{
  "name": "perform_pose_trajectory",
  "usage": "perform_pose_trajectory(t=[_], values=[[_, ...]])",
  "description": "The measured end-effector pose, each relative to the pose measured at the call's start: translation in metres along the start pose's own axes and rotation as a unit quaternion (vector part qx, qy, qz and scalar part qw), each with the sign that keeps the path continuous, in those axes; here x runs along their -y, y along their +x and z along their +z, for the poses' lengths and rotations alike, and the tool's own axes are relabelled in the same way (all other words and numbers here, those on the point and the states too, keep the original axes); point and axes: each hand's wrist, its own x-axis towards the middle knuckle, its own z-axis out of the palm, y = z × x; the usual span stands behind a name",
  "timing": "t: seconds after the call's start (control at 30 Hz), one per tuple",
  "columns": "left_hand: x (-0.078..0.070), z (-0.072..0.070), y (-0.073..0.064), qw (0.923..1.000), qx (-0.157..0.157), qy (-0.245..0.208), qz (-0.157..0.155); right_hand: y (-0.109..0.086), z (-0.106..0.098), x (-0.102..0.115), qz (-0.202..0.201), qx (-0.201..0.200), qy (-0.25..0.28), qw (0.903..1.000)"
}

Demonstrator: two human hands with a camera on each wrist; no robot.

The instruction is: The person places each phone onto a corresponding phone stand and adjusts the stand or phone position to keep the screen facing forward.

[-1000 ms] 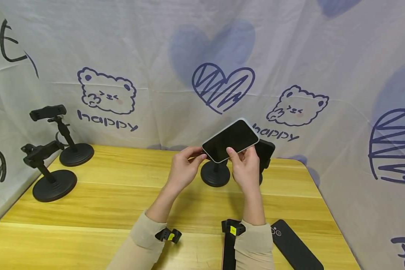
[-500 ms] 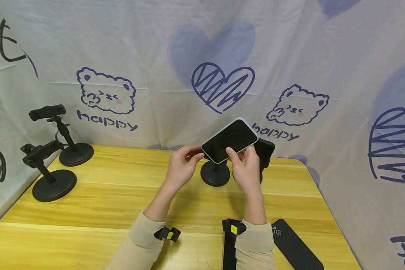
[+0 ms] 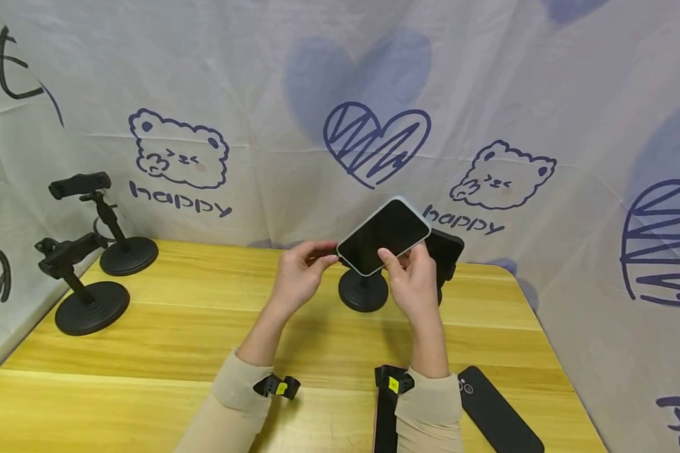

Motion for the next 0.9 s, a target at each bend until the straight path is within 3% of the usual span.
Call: perform_pose_trajectory(t=[0.3,0.47,0.63,0.73,0.9], values=[[0.0006,-0.0052,0.0012,0.9996,0.017,-0.014,-0.018,-0.0023,-0.0019,0.0038,-0.014,0.008,-0.061,0.998],[0.0011,-0.0046,0.0011,0.9997,0.018,-0.018,-0.005,-0.0028,-0.0031,0.0046,-0.02,0.013,-0.101,0.9946],[-0.002,-0.002,0.0012,0.9996,0.021,-0.021,0.003,-0.0012,-0.0038,0.0068,0.003,0.045,-0.134,0.99],[-0.0037,-0.0009,0.0009,0.9996,0.02,-0.02,-0.002,0.0004,-0.0023,0.0057,0.014,0.049,-0.116,0.992],[-0.0028,-0.0001,0.0,0.9996,0.019,-0.016,-0.011,0.0006,0.0044,0.0015,0.023,0.008,-0.044,0.9987]])
